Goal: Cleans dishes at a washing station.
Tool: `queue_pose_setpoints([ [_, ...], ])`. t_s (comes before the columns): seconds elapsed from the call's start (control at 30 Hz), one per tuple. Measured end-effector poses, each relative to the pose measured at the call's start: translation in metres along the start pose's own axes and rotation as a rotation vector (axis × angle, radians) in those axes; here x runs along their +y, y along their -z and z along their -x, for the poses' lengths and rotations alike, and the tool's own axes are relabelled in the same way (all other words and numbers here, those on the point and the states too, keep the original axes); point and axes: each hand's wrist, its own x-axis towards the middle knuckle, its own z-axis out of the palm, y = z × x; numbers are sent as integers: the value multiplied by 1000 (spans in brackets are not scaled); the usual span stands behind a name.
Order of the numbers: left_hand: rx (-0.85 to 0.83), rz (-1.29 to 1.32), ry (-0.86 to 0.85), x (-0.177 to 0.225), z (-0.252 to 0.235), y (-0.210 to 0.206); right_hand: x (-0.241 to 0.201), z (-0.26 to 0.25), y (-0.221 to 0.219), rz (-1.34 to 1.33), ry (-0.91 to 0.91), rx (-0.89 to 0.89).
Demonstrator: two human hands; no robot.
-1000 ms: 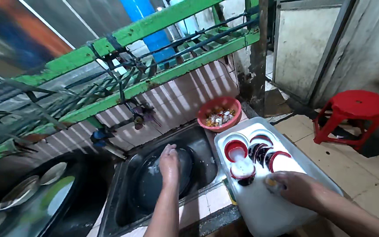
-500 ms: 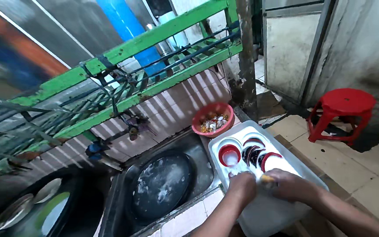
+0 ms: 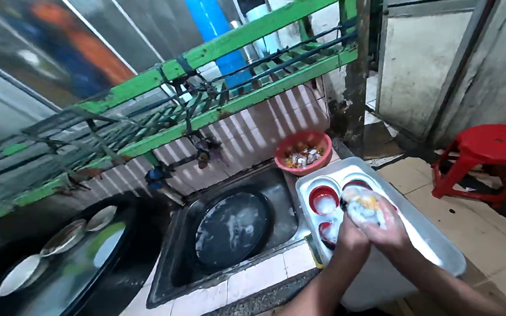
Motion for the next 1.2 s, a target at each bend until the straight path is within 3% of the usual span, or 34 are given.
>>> queue_pose_setpoints([
  [0.07,6,-46,-25,5,8,-3,-13,-26,9,-6,-242,-38],
  [0.13,58,76,-83,0,10,-4,-9,-43,10,7,-356,4],
  [0.2,203,274,-95,-3,3,4,-5,-27,-3,8,-224,2],
  [0.27,352,594,43,11,-6,15,6,-2,-23,39,56,-50],
  [0.33,422,648,115,18,-7,21,11,6,-32,39,195,-90],
  [0.4,397,438,97,14,0,16,3,-9,-22,-35,-51,-104],
  [0.47,271,279,-85,-1,6,13,-7,-42,-7,-104,-295,-77],
  [0.53,140,277,-230,-15,1,15,-17,-67,5,-80,-317,-18],
  [0.67,21,719,108,-11,-18,28,-45,-66,10,-43,-292,14],
  [0.77,121,892,190,-10,-30,27,-29,-47,0,-80,-330,-204],
  [0.87,189,688,98,-8,-32,29,-12,-20,-13,134,-151,-377],
  [0.97,176,322,-5,-13,-27,32,-16,-9,-9,354,161,-402],
  [1.0,172,307,-5,-16,-26,29,-14,-13,-7,402,224,-397],
  [1.1,241,626,121,-9,-27,15,-6,-31,5,690,252,-502],
  [1.2,312,784,140,-3,-29,21,-20,-30,10,826,222,-738],
])
